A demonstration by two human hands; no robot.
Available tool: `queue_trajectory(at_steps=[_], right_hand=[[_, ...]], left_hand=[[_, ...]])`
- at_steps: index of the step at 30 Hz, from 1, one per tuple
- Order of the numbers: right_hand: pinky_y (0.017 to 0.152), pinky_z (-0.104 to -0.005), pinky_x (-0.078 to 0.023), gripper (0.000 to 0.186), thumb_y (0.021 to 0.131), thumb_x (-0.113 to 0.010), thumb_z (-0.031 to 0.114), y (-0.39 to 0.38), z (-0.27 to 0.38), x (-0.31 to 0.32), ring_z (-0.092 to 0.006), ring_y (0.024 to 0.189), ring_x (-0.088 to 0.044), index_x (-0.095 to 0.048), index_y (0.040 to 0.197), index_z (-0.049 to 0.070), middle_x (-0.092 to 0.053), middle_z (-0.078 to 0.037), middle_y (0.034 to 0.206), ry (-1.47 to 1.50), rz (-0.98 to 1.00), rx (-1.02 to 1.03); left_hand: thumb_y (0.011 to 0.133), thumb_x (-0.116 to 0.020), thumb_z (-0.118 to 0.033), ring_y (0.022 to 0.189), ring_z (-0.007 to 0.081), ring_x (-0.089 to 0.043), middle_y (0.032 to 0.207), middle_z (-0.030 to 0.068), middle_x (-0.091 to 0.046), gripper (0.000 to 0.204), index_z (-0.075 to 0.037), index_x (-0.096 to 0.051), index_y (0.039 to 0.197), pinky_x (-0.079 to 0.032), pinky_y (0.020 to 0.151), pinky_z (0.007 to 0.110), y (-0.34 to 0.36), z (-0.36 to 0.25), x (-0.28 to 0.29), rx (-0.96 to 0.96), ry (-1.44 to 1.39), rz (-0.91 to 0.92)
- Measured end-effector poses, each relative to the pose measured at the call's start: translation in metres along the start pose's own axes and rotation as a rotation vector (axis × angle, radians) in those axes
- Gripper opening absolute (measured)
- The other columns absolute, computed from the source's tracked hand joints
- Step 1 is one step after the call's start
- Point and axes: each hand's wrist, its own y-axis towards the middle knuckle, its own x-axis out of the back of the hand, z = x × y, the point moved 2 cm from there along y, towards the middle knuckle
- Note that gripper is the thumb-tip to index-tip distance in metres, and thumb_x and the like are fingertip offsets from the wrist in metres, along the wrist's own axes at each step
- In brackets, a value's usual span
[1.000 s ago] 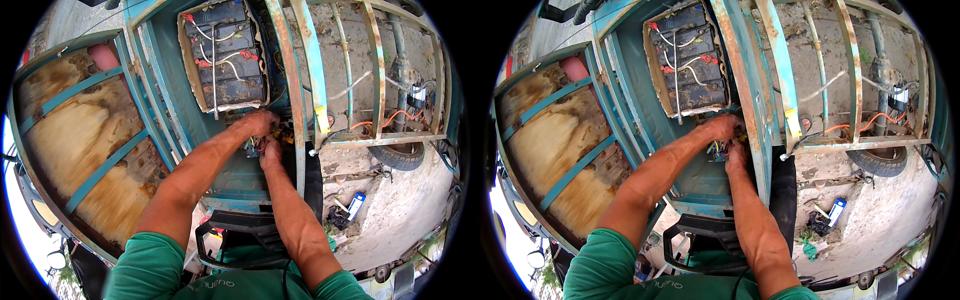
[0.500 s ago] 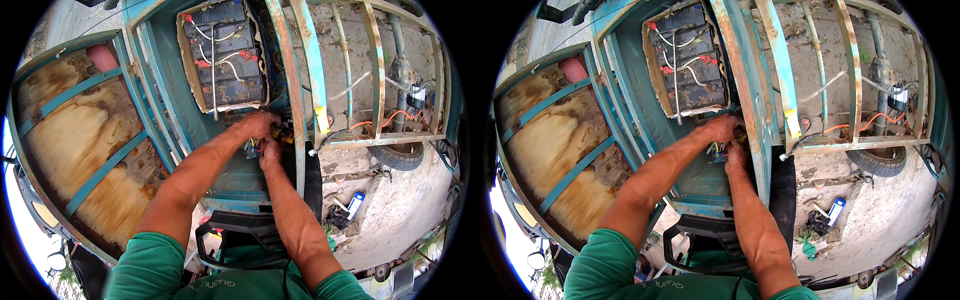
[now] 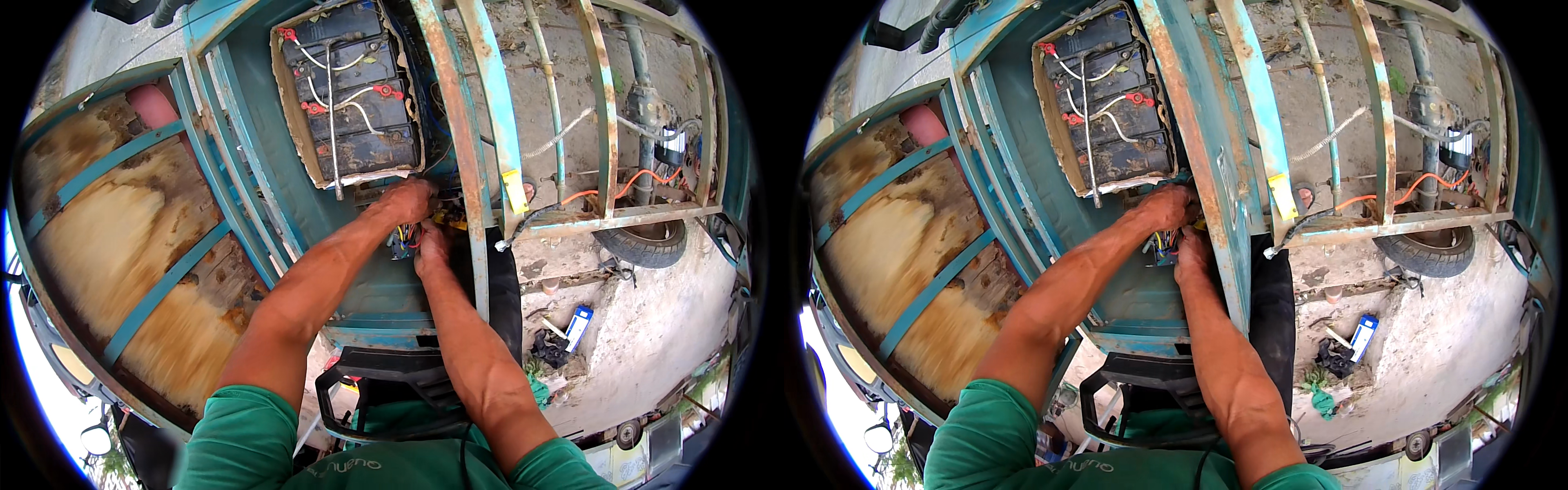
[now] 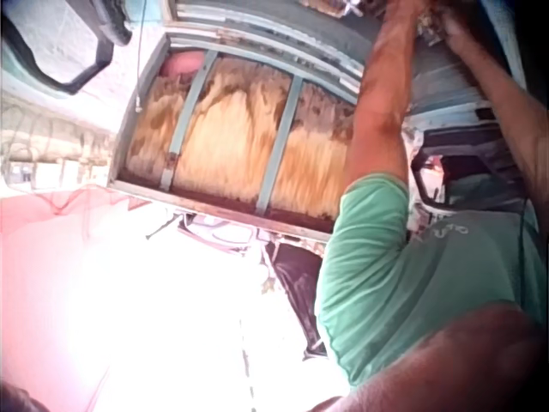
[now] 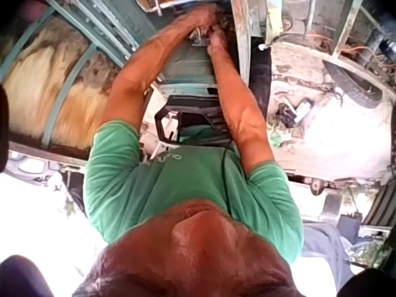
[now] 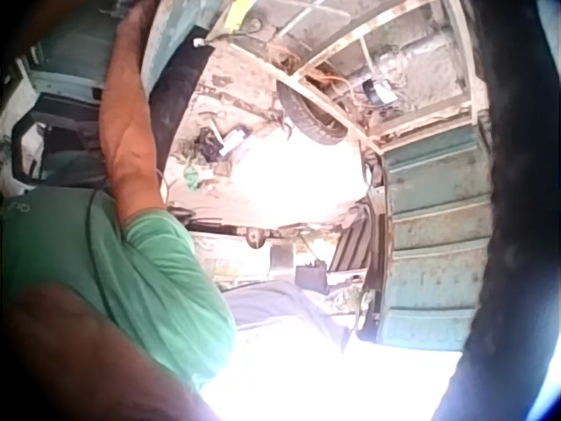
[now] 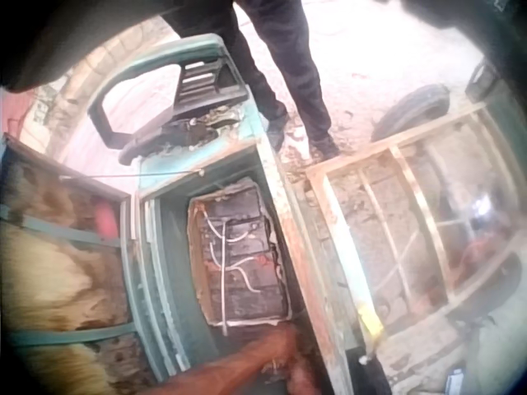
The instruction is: The person works on the electrical system of a three-wheeled vehicle, handling wires and a battery pack. They install a silver metal component, remove and inspect a tire, and use a screwdriver on a yellow plastic part before returning to the wiring.
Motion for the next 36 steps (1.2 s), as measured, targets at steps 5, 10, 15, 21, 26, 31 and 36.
queue_trajectory(at_steps=[5,10,15,21,26,31,36], right_hand=[[0.094,-0.0325,-0.049,0.060,0.085,-0.070,0.009,0.002,-0.001,0.001,-0.0169,0.112,-0.059,-0.042,0.137,0.013,-0.058,-0.004,0.126,0.044,0.053,-0.061],[0.089,-0.0307,-0.049,0.071,0.082,-0.072,0.009,0.000,0.000,0.002,-0.0158,0.104,-0.061,-0.037,0.143,0.016,-0.060,-0.003,0.122,0.022,0.020,-0.034],[0.087,-0.0299,-0.049,0.073,0.083,-0.071,0.007,0.022,-0.019,0.014,-0.0155,0.101,-0.060,-0.035,0.145,0.017,-0.059,-0.003,0.122,0.021,0.029,-0.021],[0.088,-0.0302,-0.050,0.069,0.084,-0.068,0.004,0.007,-0.009,0.005,-0.0168,0.104,-0.060,-0.037,0.144,0.015,-0.059,-0.005,0.124,-0.027,-0.071,-0.003],[0.090,-0.0315,-0.050,0.070,0.084,-0.068,0.004,0.019,-0.018,0.012,-0.0178,0.106,-0.060,-0.036,0.145,0.016,-0.058,-0.006,0.126,-0.022,-0.018,0.033],[0.090,-0.0310,-0.051,0.059,0.087,-0.067,0.005,0.027,-0.024,0.016,-0.0173,0.107,-0.061,-0.039,0.138,0.015,-0.058,-0.006,0.124,0.007,-0.006,0.109],[0.084,-0.0292,-0.053,0.054,0.087,-0.066,0.003,0.038,-0.031,0.024,-0.0159,0.102,-0.063,-0.043,0.135,0.014,-0.061,-0.005,0.119,-0.078,-0.050,0.126]], left_hand=[[0.086,-0.058,-0.021,0.105,0.0364,-0.064,0.110,0.0153,-0.070,0.024,-0.014,-0.071,0.106,-0.051,0.090,0.046,-0.008,-0.005,0.007,-0.089,-0.010,0.131],[0.084,-0.059,-0.018,0.102,0.0339,-0.066,0.105,0.0138,-0.071,0.022,-0.013,-0.071,0.103,-0.052,0.087,0.043,-0.006,-0.010,0.007,0.002,0.093,0.020],[0.084,-0.060,-0.018,0.101,0.0343,-0.066,0.104,0.0155,-0.071,0.021,-0.011,-0.071,0.100,-0.053,0.084,0.044,-0.010,-0.004,0.004,-0.134,-0.037,0.003],[0.084,-0.059,-0.019,0.101,0.0375,-0.065,0.104,0.0179,-0.070,0.023,-0.009,-0.070,0.102,-0.052,0.084,0.047,-0.002,-0.001,0.002,-0.076,0.051,0.039],[0.089,-0.056,-0.026,0.103,0.0428,-0.063,0.110,0.0236,-0.067,0.030,-0.004,-0.069,0.105,-0.050,0.088,0.051,0.000,0.001,0.002,-0.028,0.033,0.037],[0.090,-0.055,-0.026,0.102,0.0411,-0.064,0.108,0.0235,-0.068,0.031,-0.005,-0.070,0.107,-0.051,0.089,0.048,0.001,0.006,-0.004,-0.021,-0.058,-0.056],[0.081,-0.060,-0.009,0.096,0.0321,-0.068,0.099,0.0188,-0.071,0.022,-0.007,-0.072,0.099,-0.053,0.083,0.041,-0.003,0.014,-0.002,-0.144,-0.205,0.018]])
